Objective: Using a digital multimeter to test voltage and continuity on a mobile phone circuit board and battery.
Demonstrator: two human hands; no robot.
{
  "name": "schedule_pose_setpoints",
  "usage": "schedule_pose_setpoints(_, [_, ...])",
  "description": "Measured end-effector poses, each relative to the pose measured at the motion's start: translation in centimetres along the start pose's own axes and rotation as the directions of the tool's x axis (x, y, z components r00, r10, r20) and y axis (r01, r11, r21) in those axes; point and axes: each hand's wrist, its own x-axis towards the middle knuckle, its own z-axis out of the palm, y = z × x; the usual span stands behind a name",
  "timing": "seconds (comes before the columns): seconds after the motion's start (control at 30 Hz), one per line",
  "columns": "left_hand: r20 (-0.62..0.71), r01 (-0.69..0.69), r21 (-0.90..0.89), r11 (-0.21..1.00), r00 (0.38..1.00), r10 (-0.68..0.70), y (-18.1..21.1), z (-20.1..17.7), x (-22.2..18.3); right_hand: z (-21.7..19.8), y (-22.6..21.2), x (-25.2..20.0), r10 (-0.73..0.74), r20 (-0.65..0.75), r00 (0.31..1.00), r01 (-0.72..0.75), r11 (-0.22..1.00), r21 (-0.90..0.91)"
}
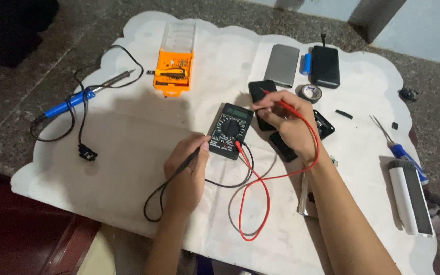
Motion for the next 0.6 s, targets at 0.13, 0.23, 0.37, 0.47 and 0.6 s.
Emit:
schedule_pose_setpoints(0.13, [0.005,0.039,-0.008,0.999,0.999,-0.039,-0.4,0.1,0.0,0.5,0.1,0.2,0.04,-0.046,0.998,-0.04,0.999,0.02])
schedule_pose_setpoints(0.23, [0.007,0.055,0.019,0.998,0.998,-0.056,-0.5,0.1,-0.3,1.1,0.1,-0.2,0.03,-0.019,0.999,-0.03,1.0,0.0])
schedule_pose_setpoints(0.37, [0.03,0.017,0.021,1.0,0.999,-0.017,-0.9,0.2,-0.2,2.5,-0.2,-0.4,0.012,0.059,0.998,-0.014,1.0,0.026])
schedule_pose_setpoints(0.47, [0.033,-0.005,0.036,0.999,0.999,0.003,-1.1,0.3,-0.2,3.0,-0.3,-0.5,-0.058,0.098,0.994,0.06,0.998,-0.016])
schedule_pose_setpoints(0.6, [0.028,0.01,0.042,0.999,1.0,-0.011,-1.1,0.3,-0.3,3.5,-0.9,-0.7,-0.082,0.115,0.99,0.092,0.993,-0.077])
